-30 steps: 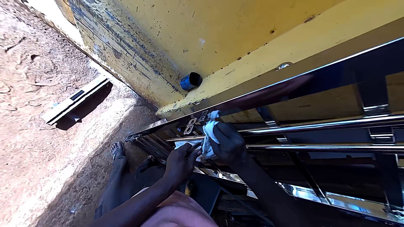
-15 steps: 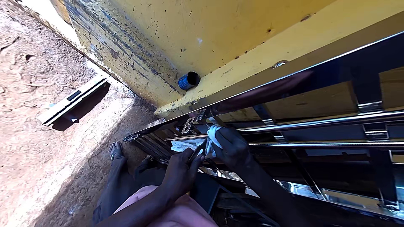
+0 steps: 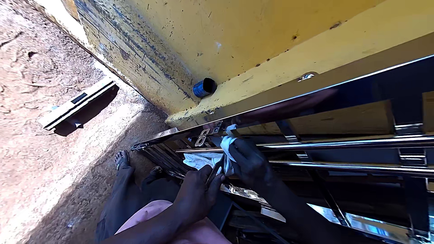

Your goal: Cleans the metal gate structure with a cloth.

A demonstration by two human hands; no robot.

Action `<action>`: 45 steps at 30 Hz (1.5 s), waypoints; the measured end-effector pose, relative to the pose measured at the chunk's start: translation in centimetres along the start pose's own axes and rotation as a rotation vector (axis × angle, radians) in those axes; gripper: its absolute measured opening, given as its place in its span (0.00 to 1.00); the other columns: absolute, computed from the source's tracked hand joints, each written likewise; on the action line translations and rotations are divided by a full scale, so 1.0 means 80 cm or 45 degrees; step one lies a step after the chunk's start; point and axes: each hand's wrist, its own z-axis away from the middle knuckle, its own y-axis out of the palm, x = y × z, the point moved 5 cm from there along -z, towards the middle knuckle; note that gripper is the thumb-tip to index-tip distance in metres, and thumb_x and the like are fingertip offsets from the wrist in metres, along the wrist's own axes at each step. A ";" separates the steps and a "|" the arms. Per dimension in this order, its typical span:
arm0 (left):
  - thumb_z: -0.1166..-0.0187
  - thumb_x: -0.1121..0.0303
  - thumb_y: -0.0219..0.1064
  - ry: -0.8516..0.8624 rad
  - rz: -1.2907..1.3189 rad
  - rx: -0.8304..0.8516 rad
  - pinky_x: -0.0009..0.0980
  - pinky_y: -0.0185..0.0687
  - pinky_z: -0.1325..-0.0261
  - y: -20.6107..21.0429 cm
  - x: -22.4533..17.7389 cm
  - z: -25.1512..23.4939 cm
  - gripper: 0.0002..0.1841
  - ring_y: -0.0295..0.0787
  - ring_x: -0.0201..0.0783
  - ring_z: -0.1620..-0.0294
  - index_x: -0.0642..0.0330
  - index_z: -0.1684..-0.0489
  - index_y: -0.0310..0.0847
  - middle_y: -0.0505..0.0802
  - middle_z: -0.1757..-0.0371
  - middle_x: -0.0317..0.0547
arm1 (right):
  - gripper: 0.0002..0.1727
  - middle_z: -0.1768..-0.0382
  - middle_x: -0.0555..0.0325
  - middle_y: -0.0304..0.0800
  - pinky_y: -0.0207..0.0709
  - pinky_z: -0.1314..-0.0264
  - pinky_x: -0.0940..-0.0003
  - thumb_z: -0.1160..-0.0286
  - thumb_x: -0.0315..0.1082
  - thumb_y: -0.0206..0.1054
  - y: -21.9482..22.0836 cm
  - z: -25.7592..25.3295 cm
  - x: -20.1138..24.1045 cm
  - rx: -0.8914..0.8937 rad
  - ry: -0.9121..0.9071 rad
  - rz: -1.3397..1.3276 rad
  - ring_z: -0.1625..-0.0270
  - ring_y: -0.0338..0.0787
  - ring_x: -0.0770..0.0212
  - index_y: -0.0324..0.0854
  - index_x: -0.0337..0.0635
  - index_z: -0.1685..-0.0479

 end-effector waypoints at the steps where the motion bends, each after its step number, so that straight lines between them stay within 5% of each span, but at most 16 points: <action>1: 0.14 0.50 0.61 0.006 0.000 -0.001 0.24 0.64 0.79 0.000 0.000 0.000 0.21 0.70 0.25 0.85 0.55 0.74 0.76 0.75 0.84 0.32 | 0.14 0.52 0.49 0.90 0.86 0.48 0.63 0.22 0.32 0.61 -0.003 0.004 0.001 0.020 -0.009 0.031 0.50 0.89 0.53 0.91 0.38 0.51; 18: 0.14 0.49 0.61 -0.024 -0.006 0.014 0.24 0.67 0.78 -0.008 -0.004 0.000 0.20 0.72 0.26 0.84 0.55 0.72 0.77 0.76 0.84 0.32 | 0.14 0.47 0.48 0.91 0.87 0.43 0.61 0.24 0.29 0.61 0.000 -0.011 0.001 0.094 -0.062 0.023 0.47 0.91 0.51 0.91 0.38 0.48; 24: 0.14 0.49 0.60 0.022 -0.066 0.006 0.25 0.65 0.79 0.001 0.004 0.004 0.21 0.70 0.28 0.84 0.56 0.72 0.77 0.75 0.84 0.33 | 0.18 0.54 0.52 0.91 0.86 0.58 0.74 0.22 0.43 0.59 -0.017 -0.013 0.003 0.042 0.275 -0.258 0.56 0.91 0.66 0.88 0.40 0.68; 27: 0.14 0.48 0.59 0.004 -0.087 0.039 0.27 0.65 0.78 -0.001 0.006 0.004 0.22 0.70 0.29 0.84 0.57 0.73 0.76 0.74 0.84 0.35 | 0.23 0.52 0.57 0.93 0.85 0.55 0.76 0.13 0.44 0.53 -0.015 -0.020 0.000 0.062 0.410 -0.498 0.53 0.90 0.73 0.87 0.43 0.72; 29: 0.14 0.48 0.58 0.002 -0.099 0.040 0.27 0.65 0.78 -0.001 0.005 0.003 0.22 0.70 0.29 0.84 0.57 0.73 0.76 0.74 0.84 0.35 | 0.18 0.63 0.60 0.93 0.83 0.65 0.78 0.19 0.41 0.61 -0.008 -0.018 0.001 -0.084 0.479 -0.383 0.65 0.89 0.75 0.88 0.43 0.76; 31: 0.14 0.49 0.59 0.014 -0.095 0.024 0.26 0.64 0.79 0.000 0.005 0.004 0.22 0.69 0.28 0.85 0.56 0.73 0.76 0.73 0.85 0.34 | 0.12 0.68 0.60 0.94 0.84 0.68 0.76 0.30 0.41 0.70 0.000 -0.017 0.002 -0.224 0.571 -0.256 0.70 0.90 0.73 0.91 0.42 0.70; 34: 0.14 0.50 0.59 0.034 -0.085 -0.006 0.25 0.63 0.80 0.000 0.006 0.004 0.21 0.68 0.27 0.86 0.56 0.74 0.75 0.73 0.85 0.33 | 0.18 0.67 0.62 0.96 0.86 0.69 0.72 0.35 0.43 0.76 0.008 -0.023 0.004 -0.310 0.687 -0.197 0.70 0.93 0.71 0.86 0.40 0.51; 38: 0.14 0.51 0.60 0.068 -0.083 -0.031 0.23 0.61 0.81 0.000 0.005 0.004 0.21 0.66 0.25 0.87 0.56 0.74 0.75 0.72 0.86 0.32 | 0.11 0.74 0.61 0.93 0.81 0.64 0.72 0.35 0.42 0.77 0.022 -0.026 0.015 -0.579 0.545 -0.015 0.70 0.89 0.68 0.90 0.43 0.71; 41: 0.15 0.50 0.61 0.072 -0.075 -0.057 0.23 0.62 0.81 0.000 0.006 0.004 0.21 0.66 0.24 0.87 0.55 0.75 0.75 0.73 0.86 0.31 | 0.10 0.73 0.60 0.95 0.83 0.61 0.70 0.28 0.39 0.73 0.017 -0.021 0.019 -0.524 0.542 0.031 0.68 0.91 0.66 0.93 0.42 0.68; 45: 0.15 0.50 0.62 0.051 -0.090 -0.062 0.22 0.64 0.80 -0.001 0.007 0.005 0.20 0.68 0.24 0.86 0.55 0.75 0.76 0.74 0.85 0.31 | 0.13 0.75 0.58 0.94 0.84 0.71 0.63 0.26 0.38 0.65 -0.005 -0.007 0.013 -0.264 0.621 0.081 0.72 0.92 0.61 0.95 0.43 0.66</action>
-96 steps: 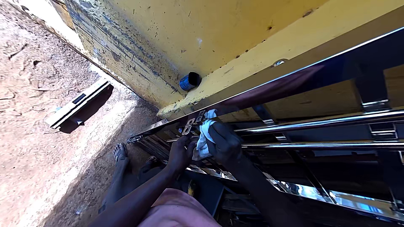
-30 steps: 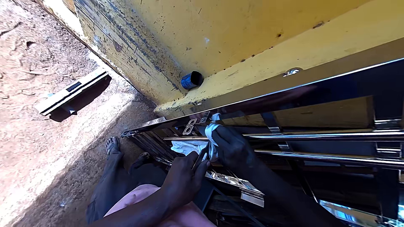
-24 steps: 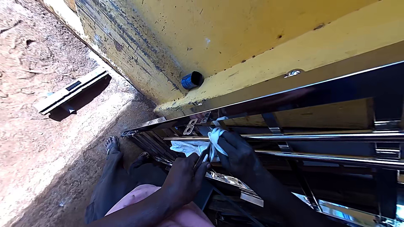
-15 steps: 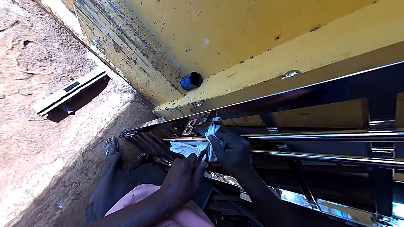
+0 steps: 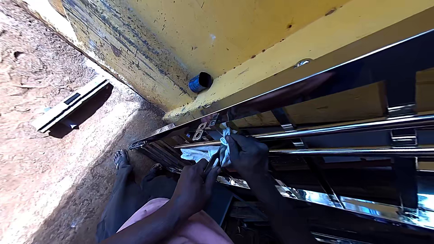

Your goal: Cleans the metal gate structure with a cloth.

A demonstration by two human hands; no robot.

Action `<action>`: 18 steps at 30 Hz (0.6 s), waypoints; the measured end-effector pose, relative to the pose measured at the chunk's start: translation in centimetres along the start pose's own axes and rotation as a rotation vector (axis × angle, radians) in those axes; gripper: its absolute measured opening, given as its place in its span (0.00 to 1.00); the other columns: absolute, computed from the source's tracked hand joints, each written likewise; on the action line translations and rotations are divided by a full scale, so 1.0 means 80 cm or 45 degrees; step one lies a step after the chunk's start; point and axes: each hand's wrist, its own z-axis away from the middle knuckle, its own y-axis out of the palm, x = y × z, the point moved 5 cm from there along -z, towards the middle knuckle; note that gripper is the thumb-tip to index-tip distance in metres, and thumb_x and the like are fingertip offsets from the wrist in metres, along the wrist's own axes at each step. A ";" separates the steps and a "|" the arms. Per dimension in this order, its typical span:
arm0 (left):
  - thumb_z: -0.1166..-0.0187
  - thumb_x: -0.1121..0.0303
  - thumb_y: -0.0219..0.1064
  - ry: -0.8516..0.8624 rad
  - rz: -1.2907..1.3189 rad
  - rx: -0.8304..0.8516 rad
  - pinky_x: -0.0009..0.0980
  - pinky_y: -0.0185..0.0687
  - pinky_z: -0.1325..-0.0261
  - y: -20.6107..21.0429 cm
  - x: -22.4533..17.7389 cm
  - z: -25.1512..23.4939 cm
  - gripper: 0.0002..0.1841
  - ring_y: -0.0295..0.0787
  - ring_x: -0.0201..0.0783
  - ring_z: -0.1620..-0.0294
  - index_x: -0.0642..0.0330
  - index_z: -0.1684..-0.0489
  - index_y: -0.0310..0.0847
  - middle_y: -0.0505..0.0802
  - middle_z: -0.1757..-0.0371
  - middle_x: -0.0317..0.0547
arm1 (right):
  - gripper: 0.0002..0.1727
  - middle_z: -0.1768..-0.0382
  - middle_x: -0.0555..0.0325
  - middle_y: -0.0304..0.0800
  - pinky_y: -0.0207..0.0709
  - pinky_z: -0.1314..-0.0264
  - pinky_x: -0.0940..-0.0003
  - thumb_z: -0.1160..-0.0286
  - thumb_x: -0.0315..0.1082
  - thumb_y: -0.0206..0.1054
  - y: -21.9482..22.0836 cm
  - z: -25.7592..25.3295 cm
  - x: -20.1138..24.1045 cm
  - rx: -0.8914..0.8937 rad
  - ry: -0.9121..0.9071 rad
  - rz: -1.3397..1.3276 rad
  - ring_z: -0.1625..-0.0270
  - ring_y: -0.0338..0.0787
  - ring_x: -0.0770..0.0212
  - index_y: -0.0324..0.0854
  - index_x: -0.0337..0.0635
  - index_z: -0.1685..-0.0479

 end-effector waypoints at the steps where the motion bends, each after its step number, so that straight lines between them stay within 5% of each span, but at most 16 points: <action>1: 0.16 0.50 0.62 0.000 -0.009 -0.005 0.22 0.63 0.80 0.001 0.000 0.000 0.20 0.68 0.24 0.86 0.55 0.75 0.76 0.74 0.85 0.30 | 0.13 0.74 0.57 0.95 0.84 0.72 0.62 0.26 0.38 0.65 -0.004 -0.001 -0.002 0.060 0.015 0.004 0.72 0.93 0.61 0.95 0.43 0.66; 13: 0.16 0.51 0.61 0.031 0.013 -0.033 0.22 0.64 0.80 0.003 -0.003 0.001 0.20 0.69 0.24 0.85 0.55 0.75 0.76 0.74 0.85 0.31 | 0.09 0.63 0.52 0.94 0.85 0.65 0.67 0.36 0.33 0.69 0.007 -0.004 0.005 -0.049 0.142 -0.139 0.65 0.92 0.61 0.95 0.40 0.67; 18: 0.16 0.50 0.61 0.011 0.009 -0.029 0.22 0.63 0.79 0.002 -0.003 0.002 0.21 0.68 0.24 0.85 0.55 0.76 0.76 0.74 0.85 0.31 | 0.09 0.67 0.56 0.90 0.80 0.71 0.71 0.28 0.36 0.71 0.010 -0.022 0.015 0.066 0.239 -0.217 0.73 0.85 0.67 0.96 0.43 0.65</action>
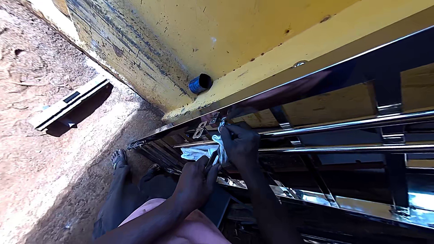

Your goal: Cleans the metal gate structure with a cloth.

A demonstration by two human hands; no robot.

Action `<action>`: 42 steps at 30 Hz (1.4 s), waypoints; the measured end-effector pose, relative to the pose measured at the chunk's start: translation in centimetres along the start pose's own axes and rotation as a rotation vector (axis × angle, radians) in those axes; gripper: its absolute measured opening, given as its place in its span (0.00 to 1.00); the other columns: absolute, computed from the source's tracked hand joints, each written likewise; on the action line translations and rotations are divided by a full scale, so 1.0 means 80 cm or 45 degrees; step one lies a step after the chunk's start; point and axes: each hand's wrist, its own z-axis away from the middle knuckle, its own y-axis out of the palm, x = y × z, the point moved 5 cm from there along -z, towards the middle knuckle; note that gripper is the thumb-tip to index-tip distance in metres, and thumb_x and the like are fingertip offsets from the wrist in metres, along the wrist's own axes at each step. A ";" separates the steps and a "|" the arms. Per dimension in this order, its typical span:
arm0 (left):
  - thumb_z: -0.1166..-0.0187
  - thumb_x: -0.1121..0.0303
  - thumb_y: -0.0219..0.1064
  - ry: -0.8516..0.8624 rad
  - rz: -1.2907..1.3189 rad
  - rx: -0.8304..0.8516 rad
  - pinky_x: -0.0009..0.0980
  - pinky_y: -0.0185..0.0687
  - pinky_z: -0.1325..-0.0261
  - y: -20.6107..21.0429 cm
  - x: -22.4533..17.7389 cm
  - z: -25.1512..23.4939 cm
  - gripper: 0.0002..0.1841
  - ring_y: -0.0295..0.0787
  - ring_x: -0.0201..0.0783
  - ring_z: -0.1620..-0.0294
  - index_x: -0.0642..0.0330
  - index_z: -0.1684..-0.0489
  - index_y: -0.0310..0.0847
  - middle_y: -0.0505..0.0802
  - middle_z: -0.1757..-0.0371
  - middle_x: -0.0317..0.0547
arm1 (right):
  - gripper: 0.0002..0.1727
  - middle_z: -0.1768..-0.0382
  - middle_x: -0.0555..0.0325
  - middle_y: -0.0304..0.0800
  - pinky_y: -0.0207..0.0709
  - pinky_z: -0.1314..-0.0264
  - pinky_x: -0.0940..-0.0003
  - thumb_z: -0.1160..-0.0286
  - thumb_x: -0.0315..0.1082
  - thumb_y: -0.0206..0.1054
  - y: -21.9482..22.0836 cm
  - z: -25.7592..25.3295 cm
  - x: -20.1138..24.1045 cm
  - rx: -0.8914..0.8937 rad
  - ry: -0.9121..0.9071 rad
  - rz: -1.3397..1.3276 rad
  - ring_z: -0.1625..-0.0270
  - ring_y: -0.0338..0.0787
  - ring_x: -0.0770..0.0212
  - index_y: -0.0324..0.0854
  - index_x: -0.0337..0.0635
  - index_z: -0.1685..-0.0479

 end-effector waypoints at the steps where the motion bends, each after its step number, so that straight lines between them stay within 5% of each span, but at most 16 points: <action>1: 0.15 0.50 0.61 -0.015 0.004 0.018 0.23 0.64 0.79 0.000 0.001 0.000 0.21 0.68 0.24 0.85 0.55 0.76 0.76 0.74 0.85 0.30 | 0.09 0.68 0.57 0.89 0.80 0.72 0.71 0.28 0.36 0.71 0.000 0.002 -0.001 0.002 0.011 0.010 0.75 0.84 0.68 0.96 0.43 0.64; 5: 0.16 0.50 0.61 -0.007 0.006 0.024 0.23 0.63 0.80 0.001 0.005 -0.002 0.21 0.67 0.24 0.86 0.54 0.76 0.75 0.73 0.85 0.30 | 0.09 0.73 0.55 0.92 0.81 0.71 0.61 0.31 0.35 0.70 -0.007 0.015 -0.015 -0.006 0.106 0.069 0.76 0.86 0.62 0.95 0.41 0.68; 11: 0.16 0.50 0.61 -0.008 -0.019 0.026 0.24 0.63 0.79 0.001 0.002 -0.001 0.21 0.68 0.25 0.85 0.55 0.76 0.76 0.73 0.85 0.30 | 0.10 0.72 0.56 0.90 0.81 0.72 0.67 0.26 0.34 0.68 0.005 -0.006 0.008 -0.004 -0.016 0.059 0.75 0.86 0.64 0.94 0.41 0.68; 16: 0.16 0.50 0.61 -0.017 -0.022 0.045 0.23 0.62 0.79 -0.001 0.002 -0.004 0.20 0.67 0.25 0.85 0.55 0.76 0.75 0.73 0.85 0.30 | 0.11 0.78 0.56 0.89 0.79 0.74 0.61 0.30 0.35 0.68 -0.008 0.011 -0.015 -0.005 0.044 0.115 0.78 0.85 0.62 0.94 0.41 0.72; 27: 0.16 0.49 0.61 -0.021 -0.043 0.060 0.26 0.64 0.79 -0.001 0.005 -0.005 0.21 0.68 0.27 0.85 0.56 0.76 0.75 0.73 0.85 0.32 | 0.11 0.69 0.50 0.90 0.83 0.60 0.49 0.20 0.32 0.67 -0.003 -0.010 -0.009 0.282 0.186 0.123 0.65 0.90 0.51 0.92 0.38 0.68; 31: 0.16 0.50 0.60 -0.009 -0.049 0.065 0.26 0.63 0.79 -0.001 0.003 -0.002 0.22 0.67 0.28 0.85 0.56 0.77 0.74 0.72 0.85 0.33 | 0.10 0.68 0.58 0.93 0.85 0.63 0.66 0.21 0.34 0.68 0.004 -0.015 -0.004 0.199 0.007 -0.090 0.68 0.90 0.66 0.94 0.42 0.63; 33: 0.16 0.50 0.60 -0.022 -0.048 0.081 0.26 0.64 0.78 -0.002 0.002 -0.004 0.22 0.68 0.28 0.85 0.57 0.76 0.75 0.73 0.85 0.33 | 0.08 0.68 0.63 0.92 0.82 0.70 0.77 0.30 0.36 0.72 -0.001 -0.008 -0.012 0.137 -0.074 -0.147 0.73 0.85 0.74 0.95 0.44 0.65; 37: 0.15 0.51 0.60 -0.004 -0.048 0.062 0.25 0.63 0.79 -0.002 0.002 -0.003 0.21 0.68 0.27 0.85 0.56 0.76 0.75 0.73 0.85 0.32 | 0.04 0.73 0.60 0.91 0.80 0.72 0.75 0.42 0.32 0.74 -0.001 0.000 -0.003 -0.034 -0.255 -0.027 0.73 0.87 0.70 0.92 0.42 0.77; 42: 0.15 0.52 0.61 -0.010 -0.014 0.055 0.23 0.62 0.80 -0.002 0.001 -0.002 0.20 0.66 0.25 0.86 0.56 0.76 0.75 0.73 0.85 0.31 | 0.06 0.76 0.57 0.86 0.79 0.76 0.69 0.39 0.31 0.72 0.006 -0.004 0.008 -0.005 -0.300 0.073 0.75 0.85 0.63 0.89 0.41 0.79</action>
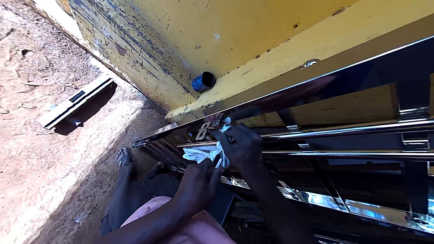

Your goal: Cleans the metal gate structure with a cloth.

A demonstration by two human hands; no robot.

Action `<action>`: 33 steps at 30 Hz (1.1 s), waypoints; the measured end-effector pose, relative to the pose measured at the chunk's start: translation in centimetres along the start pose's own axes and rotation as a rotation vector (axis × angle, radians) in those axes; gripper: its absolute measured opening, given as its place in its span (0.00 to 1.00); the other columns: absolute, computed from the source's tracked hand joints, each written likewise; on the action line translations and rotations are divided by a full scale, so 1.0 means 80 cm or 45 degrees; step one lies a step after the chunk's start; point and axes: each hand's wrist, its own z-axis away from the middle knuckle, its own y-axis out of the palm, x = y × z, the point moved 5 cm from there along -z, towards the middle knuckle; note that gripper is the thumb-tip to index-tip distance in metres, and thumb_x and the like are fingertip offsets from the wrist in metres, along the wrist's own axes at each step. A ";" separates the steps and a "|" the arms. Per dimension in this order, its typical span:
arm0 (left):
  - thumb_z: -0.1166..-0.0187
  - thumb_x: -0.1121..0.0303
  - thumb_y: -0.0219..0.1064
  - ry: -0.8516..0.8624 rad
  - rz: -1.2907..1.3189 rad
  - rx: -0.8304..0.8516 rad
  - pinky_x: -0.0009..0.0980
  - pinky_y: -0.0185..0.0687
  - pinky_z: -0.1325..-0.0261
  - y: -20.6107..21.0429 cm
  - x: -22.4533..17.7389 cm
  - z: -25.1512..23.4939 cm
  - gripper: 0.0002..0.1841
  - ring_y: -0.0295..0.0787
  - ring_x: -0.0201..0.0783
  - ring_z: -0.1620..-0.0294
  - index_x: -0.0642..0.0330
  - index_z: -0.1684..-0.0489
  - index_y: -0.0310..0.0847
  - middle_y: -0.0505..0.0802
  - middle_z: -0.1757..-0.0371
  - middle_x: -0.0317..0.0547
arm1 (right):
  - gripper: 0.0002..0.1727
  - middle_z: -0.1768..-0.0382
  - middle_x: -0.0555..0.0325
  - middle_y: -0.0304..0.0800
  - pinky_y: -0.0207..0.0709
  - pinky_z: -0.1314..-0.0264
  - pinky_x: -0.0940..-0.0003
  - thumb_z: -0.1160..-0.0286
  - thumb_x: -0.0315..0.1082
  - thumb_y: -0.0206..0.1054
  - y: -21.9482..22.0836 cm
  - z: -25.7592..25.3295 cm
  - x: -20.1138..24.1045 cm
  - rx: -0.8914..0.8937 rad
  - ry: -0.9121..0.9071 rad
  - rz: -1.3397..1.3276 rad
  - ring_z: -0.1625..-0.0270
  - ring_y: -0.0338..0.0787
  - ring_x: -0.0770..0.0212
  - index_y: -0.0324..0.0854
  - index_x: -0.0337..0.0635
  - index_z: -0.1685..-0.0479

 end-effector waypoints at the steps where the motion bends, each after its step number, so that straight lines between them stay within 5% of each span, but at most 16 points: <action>1: 0.15 0.52 0.61 -0.007 0.000 0.009 0.23 0.62 0.80 0.000 0.000 0.001 0.20 0.66 0.25 0.86 0.55 0.76 0.75 0.73 0.85 0.31 | 0.07 0.77 0.57 0.85 0.79 0.76 0.68 0.40 0.32 0.71 -0.003 0.004 -0.004 0.034 0.036 0.011 0.76 0.85 0.62 0.87 0.41 0.81; 4: 0.16 0.51 0.61 -0.024 0.002 0.029 0.24 0.63 0.79 0.001 0.002 0.000 0.20 0.68 0.26 0.85 0.55 0.75 0.76 0.73 0.85 0.31 | 0.09 0.80 0.58 0.86 0.79 0.76 0.64 0.38 0.33 0.71 -0.012 0.008 -0.013 0.139 0.154 0.028 0.78 0.85 0.63 0.85 0.42 0.82; 11: 0.13 0.46 0.57 -0.193 -0.134 0.250 0.37 0.75 0.66 -0.008 0.030 -0.017 0.24 0.78 0.37 0.75 0.60 0.64 0.80 0.80 0.77 0.40 | 0.07 0.74 0.56 0.87 0.79 0.73 0.77 0.37 0.30 0.70 0.007 0.008 -0.006 -0.139 -0.055 -0.132 0.75 0.84 0.68 0.89 0.37 0.76; 14: 0.12 0.48 0.57 -0.206 -0.134 0.295 0.39 0.80 0.57 -0.016 0.048 -0.027 0.23 0.84 0.38 0.68 0.61 0.60 0.85 0.86 0.71 0.43 | 0.05 0.78 0.67 0.86 0.75 0.78 0.78 0.42 0.36 0.72 -0.014 0.039 -0.034 0.231 0.198 -0.303 0.80 0.78 0.76 0.88 0.46 0.77; 16: 0.13 0.49 0.58 -0.141 -0.120 0.233 0.35 0.80 0.61 -0.016 0.056 -0.026 0.21 0.84 0.33 0.71 0.58 0.62 0.86 0.87 0.74 0.39 | 0.04 0.78 0.73 0.86 0.70 0.79 0.80 0.45 0.38 0.77 -0.033 0.075 -0.050 0.585 0.452 -0.578 0.81 0.75 0.80 0.90 0.50 0.76; 18: 0.14 0.50 0.60 -0.099 -0.116 0.173 0.32 0.79 0.65 -0.015 0.058 -0.026 0.20 0.81 0.30 0.75 0.57 0.64 0.86 0.85 0.76 0.36 | 0.05 0.77 0.74 0.86 0.65 0.79 0.84 0.46 0.37 0.80 -0.047 0.118 -0.063 0.651 0.583 -0.882 0.80 0.71 0.83 0.90 0.49 0.75; 20: 0.14 0.50 0.60 -0.093 -0.131 0.162 0.33 0.81 0.65 -0.014 0.058 -0.025 0.19 0.83 0.30 0.74 0.56 0.62 0.86 0.86 0.76 0.35 | 0.05 0.75 0.72 0.87 0.72 0.74 0.83 0.43 0.34 0.80 -0.056 0.154 -0.075 0.361 0.743 -1.082 0.76 0.77 0.82 0.90 0.47 0.74; 23: 0.16 0.48 0.61 -0.062 -0.186 0.126 0.33 0.82 0.68 -0.014 0.053 -0.023 0.19 0.83 0.29 0.77 0.54 0.60 0.88 0.86 0.78 0.33 | 0.04 0.74 0.63 0.92 0.87 0.67 0.71 0.31 0.24 0.68 -0.055 0.170 -0.083 -0.496 1.112 -1.189 0.73 0.89 0.70 0.88 0.40 0.67; 25: 0.16 0.48 0.61 -0.067 -0.201 0.125 0.32 0.79 0.71 -0.017 0.047 -0.019 0.19 0.80 0.28 0.79 0.55 0.63 0.87 0.84 0.80 0.32 | 0.07 0.68 0.64 0.94 0.89 0.64 0.70 0.24 0.26 0.64 -0.037 0.157 -0.078 -0.774 0.994 -1.153 0.69 0.92 0.71 0.88 0.41 0.58; 26: 0.16 0.47 0.61 -0.065 -0.207 0.122 0.32 0.80 0.72 -0.018 0.045 -0.017 0.20 0.80 0.27 0.80 0.54 0.64 0.86 0.83 0.80 0.31 | 0.08 0.61 0.64 0.94 0.89 0.60 0.71 0.23 0.27 0.66 -0.022 0.147 -0.074 -0.770 0.813 -0.997 0.63 0.92 0.72 0.88 0.39 0.52; 28: 0.16 0.46 0.60 -0.050 -0.219 0.112 0.30 0.79 0.73 -0.019 0.039 -0.011 0.20 0.80 0.26 0.80 0.52 0.65 0.86 0.83 0.81 0.29 | 0.17 0.43 0.47 0.89 0.86 0.40 0.67 0.25 0.35 0.70 0.009 0.129 -0.058 -0.652 0.486 -0.455 0.43 0.89 0.62 0.87 0.31 0.44; 30: 0.16 0.45 0.60 -0.050 -0.237 0.102 0.30 0.81 0.74 -0.019 0.032 -0.007 0.20 0.81 0.27 0.80 0.52 0.66 0.85 0.84 0.81 0.29 | 0.20 0.43 0.38 0.89 0.84 0.34 0.56 0.27 0.41 0.72 0.022 0.120 -0.046 -0.626 0.379 -0.072 0.39 0.89 0.48 0.89 0.31 0.49; 33: 0.16 0.44 0.59 -0.059 -0.242 0.056 0.31 0.82 0.75 -0.018 0.029 -0.005 0.21 0.83 0.28 0.81 0.52 0.66 0.84 0.84 0.81 0.29 | 0.11 0.53 0.48 0.93 0.82 0.42 0.53 0.29 0.42 0.71 0.022 0.115 -0.046 -0.627 0.350 0.063 0.48 0.90 0.50 0.92 0.43 0.64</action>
